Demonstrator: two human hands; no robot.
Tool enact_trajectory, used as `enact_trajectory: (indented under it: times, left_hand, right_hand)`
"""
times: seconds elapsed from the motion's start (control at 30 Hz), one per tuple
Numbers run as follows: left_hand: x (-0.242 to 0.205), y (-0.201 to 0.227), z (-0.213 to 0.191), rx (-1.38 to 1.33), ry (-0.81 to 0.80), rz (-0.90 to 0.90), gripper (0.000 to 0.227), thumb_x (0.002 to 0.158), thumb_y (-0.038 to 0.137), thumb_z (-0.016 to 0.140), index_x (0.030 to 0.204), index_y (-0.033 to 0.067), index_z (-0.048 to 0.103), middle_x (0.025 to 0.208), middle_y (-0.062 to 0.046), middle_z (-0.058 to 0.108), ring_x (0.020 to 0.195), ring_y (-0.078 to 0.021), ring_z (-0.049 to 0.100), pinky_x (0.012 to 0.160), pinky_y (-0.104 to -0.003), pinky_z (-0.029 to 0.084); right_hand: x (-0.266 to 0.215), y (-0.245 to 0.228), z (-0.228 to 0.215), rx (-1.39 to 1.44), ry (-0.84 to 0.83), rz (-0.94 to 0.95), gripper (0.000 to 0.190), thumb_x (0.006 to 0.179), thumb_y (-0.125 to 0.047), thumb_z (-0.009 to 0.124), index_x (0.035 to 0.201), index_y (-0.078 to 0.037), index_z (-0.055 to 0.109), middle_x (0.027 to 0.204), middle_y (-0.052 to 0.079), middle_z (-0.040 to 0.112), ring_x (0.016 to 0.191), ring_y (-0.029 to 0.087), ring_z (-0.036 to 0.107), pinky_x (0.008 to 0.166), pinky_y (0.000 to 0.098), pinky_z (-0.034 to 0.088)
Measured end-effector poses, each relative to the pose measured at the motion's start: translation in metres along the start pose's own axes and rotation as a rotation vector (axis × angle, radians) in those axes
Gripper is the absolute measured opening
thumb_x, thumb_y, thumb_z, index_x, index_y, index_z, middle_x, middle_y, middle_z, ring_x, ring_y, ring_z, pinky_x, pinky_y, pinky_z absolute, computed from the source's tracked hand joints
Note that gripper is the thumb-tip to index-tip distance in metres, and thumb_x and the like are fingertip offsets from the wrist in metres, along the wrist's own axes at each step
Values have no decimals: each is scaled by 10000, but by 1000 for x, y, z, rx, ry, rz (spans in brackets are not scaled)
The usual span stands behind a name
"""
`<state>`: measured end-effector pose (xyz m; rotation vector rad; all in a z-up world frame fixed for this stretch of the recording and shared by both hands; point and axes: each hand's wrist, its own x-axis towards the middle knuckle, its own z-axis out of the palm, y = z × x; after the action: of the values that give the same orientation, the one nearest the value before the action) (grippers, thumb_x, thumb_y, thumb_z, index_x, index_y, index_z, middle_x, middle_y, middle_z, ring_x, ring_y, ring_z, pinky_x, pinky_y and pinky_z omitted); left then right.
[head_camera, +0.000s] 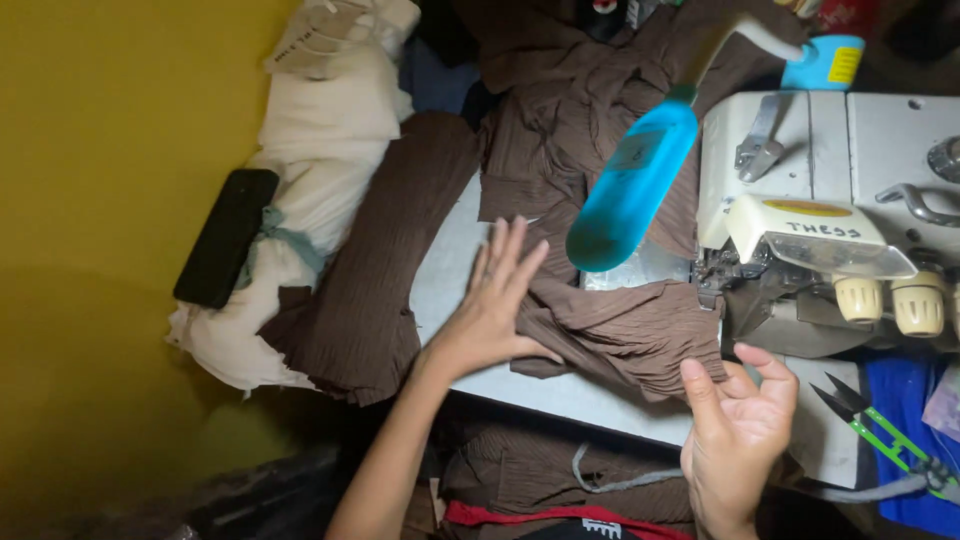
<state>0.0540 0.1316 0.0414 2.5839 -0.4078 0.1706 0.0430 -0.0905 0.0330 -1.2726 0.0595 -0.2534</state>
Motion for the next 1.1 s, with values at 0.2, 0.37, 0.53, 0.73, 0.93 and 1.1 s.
enact_trajectory:
  times: [0.2,0.37,0.53,0.73,0.93,1.1]
  left_hand:
    - [25,-64,-50,115,438,-118,372,769,282,609,1045,58,498,1116,-149,460,1071,-280,420,895,-367,322]
    - [48,-138,-50,319,596,-342,364,789,379,569,825,25,490,823,-143,493,775,-314,490,671,-400,380]
    - [65,-167,-47,311,376,-535,326,716,406,668,718,97,564,742,-113,557,762,-297,501,587,-409,386]
    - [52,-209,-30,167,615,-358,323,848,338,482,814,48,622,827,-106,610,790,-251,559,694,-339,404]
    - [52,-233,-41,-16,843,-181,142,741,49,476,782,108,598,776,-34,606,751,-176,560,720,-280,407]
    - [42,-111,-111,-188,763,-212,107,913,82,412,964,44,498,903,-58,518,835,-154,466,752,-276,375]
  right_hand:
    - [0,15,-14,49,50,167,263,780,-21,578,975,-97,419,776,62,559,658,92,556,592,192,490]
    - [7,12,-22,4,-25,190,125,863,-114,519,928,-25,460,711,94,540,562,124,539,576,252,518]
    - [12,7,-22,-65,-93,212,149,867,-129,505,825,14,517,760,128,589,623,177,569,610,284,531]
    - [14,14,-24,-142,-70,120,71,824,-85,573,796,-19,570,702,1,552,650,50,493,659,175,437]
    - [14,0,-18,-110,-75,171,69,820,-63,556,824,3,577,777,39,588,718,79,532,727,192,453]
    - [21,5,-27,-99,-151,202,122,773,-13,557,883,34,583,741,110,615,607,136,569,609,222,498]
